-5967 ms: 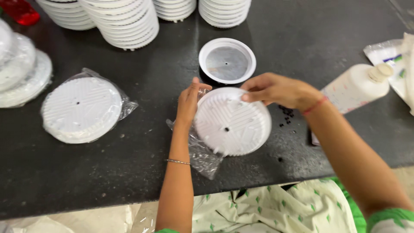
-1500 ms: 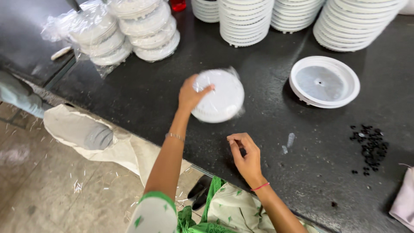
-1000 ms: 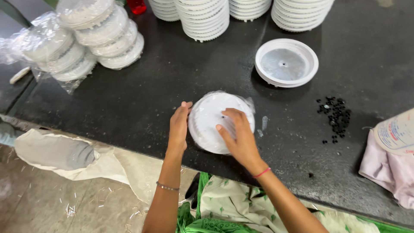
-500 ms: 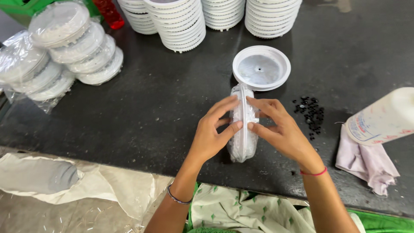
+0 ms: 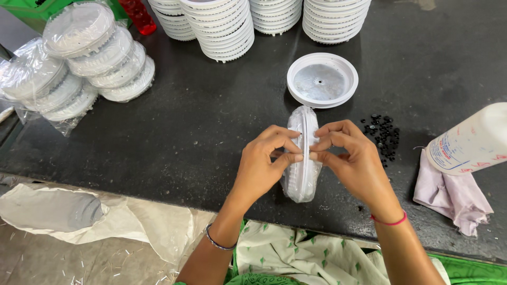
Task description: The person sits at a workbench assembling plastic lamp fixture parts. They stack white plastic cover discs onto round bases, wrap assembled units in plastic sheeting, wipe parts with a cloth, and place finished units onto stacks on the table.
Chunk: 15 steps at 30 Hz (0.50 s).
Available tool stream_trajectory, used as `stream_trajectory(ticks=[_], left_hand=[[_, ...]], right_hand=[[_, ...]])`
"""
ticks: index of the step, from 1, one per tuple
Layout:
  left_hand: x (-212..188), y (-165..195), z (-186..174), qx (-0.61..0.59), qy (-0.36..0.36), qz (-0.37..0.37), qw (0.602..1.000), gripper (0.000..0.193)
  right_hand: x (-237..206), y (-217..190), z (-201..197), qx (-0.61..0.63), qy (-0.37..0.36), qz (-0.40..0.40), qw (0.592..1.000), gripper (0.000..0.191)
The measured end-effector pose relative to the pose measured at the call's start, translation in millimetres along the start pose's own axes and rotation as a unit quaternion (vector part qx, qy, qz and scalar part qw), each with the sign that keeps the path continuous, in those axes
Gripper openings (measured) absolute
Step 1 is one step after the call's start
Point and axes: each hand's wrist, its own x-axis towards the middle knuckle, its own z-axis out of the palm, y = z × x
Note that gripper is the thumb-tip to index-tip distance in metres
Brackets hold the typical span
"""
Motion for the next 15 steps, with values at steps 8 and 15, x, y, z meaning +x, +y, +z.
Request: stream_trajectory(ticks=[8,15], left_hand=[[-17,-12,0,0.017,0.037,-0.004,0.999,0.010],[-29,-66,-33,-0.096,0.105,-0.076,0.987,0.010]], right_hand=[[-21,11,9,-0.141,0.074,-0.105,0.982,0.016],[-28,71,6,0.080,0.096,0.029,0.992,0.003]])
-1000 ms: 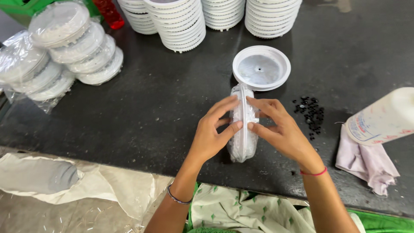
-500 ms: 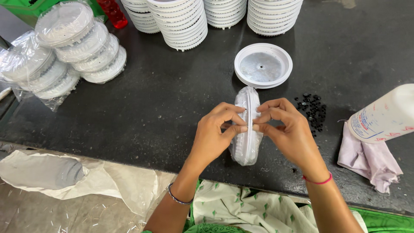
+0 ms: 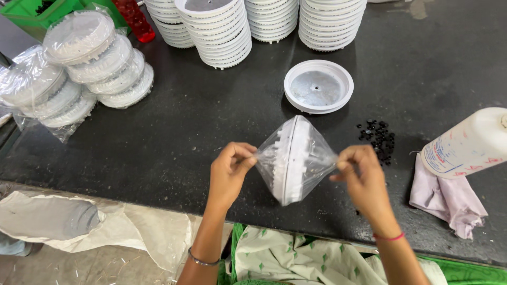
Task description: The person sits at a workbench assembling plastic lamp fixture parts. They stack white plastic cover discs onto round bases, wrap assembled units in plastic sheeting, wipe parts with a cloth, and place finished units onto stacks on the table.
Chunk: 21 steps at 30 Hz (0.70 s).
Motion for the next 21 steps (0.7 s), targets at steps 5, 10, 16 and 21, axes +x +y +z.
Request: stream_trajectory(ticks=[5,10,16,21], left_hand=[[4,6,-12,-0.141,-0.090,-0.058,0.984,0.014],[7,18,7,0.045,-0.026,-0.026,0.998,0.016],[19,26,16,-0.033,0.132,0.015,0.991,0.005],[22,40,42,0.041,0.097,0.140,0.985,0.004]], right_hand=[[-7,22,4,0.085,-0.085,0.011,0.993,0.007],[-12,14,8,0.105,-0.129,-0.003,0.986,0.004],[-16,-15,1,-0.042,-0.074,-0.005,0.996,0.006],[-25,-45,6,-0.108,0.064,-0.138,0.983,0.008]])
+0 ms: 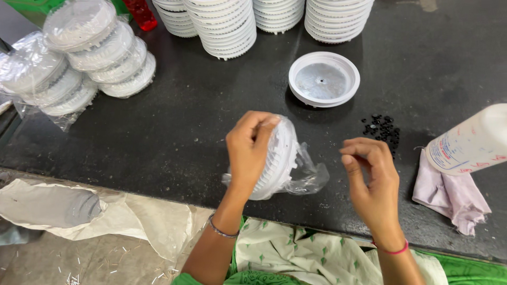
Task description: The person sits at a workbench assembling plastic lamp fixture parts. They stack white plastic cover discs onto round bases, wrap assembled units in plastic sheeting, wipe parts with a cloth, and place finished units onto stacks on the table.
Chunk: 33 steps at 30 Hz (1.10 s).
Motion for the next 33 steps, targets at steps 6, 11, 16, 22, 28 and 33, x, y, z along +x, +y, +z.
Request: stream_trajectory(ticks=[6,11,16,22,28,33], left_hand=[[-8,6,20,0.094,-0.037,-0.011,0.995,0.011],[-16,-1,27,0.080,-0.058,0.019,0.995,0.007],[-27,-8,52,0.056,-0.108,0.013,0.993,0.007],[-30,-54,35,-0.145,-0.228,-0.048,0.962,0.031],[-15,-149,-38,0.166,0.028,-0.103,0.980,0.037],[-29,-181,-39,0.099,-0.031,-0.243,0.964,0.047]], right_hand=[[0,-13,38,0.059,-0.175,0.026,0.982,0.031],[-1,11,39,-0.106,-0.108,-0.058,0.987,0.055],[-10,55,38,-0.070,-0.129,0.143,0.979,0.035],[-16,129,49,0.004,-0.154,0.249,0.956,0.026],[-34,162,65,0.146,-0.140,0.267,0.942,0.024],[-37,148,74,0.200,-0.116,0.332,0.914,0.025]])
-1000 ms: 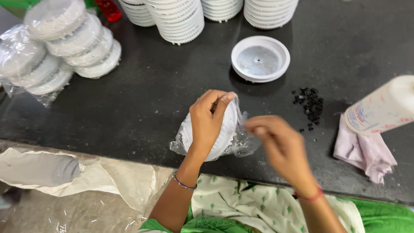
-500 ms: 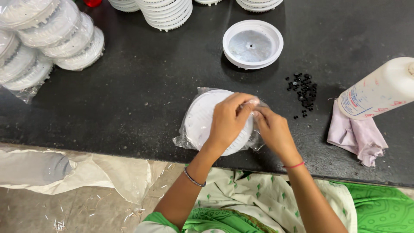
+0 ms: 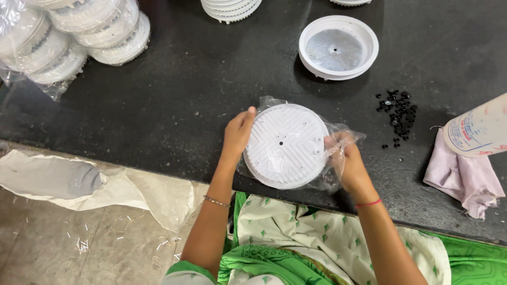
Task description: The person sits at a workbench assembling plastic lamp fixture parts. They stack white plastic cover discs onto round bases, wrap assembled units in plastic sheeting, wipe parts with a cloth, and place finished units onto stacks on the table.
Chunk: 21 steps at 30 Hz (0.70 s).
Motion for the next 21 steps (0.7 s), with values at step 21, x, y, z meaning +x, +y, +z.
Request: stream_trajectory(ticks=[21], left_hand=[[22,42,-7,-0.149,-0.044,0.070,0.985,0.059]], right_hand=[[-2,11,-77,0.139,0.127,-0.010,0.982,0.019]])
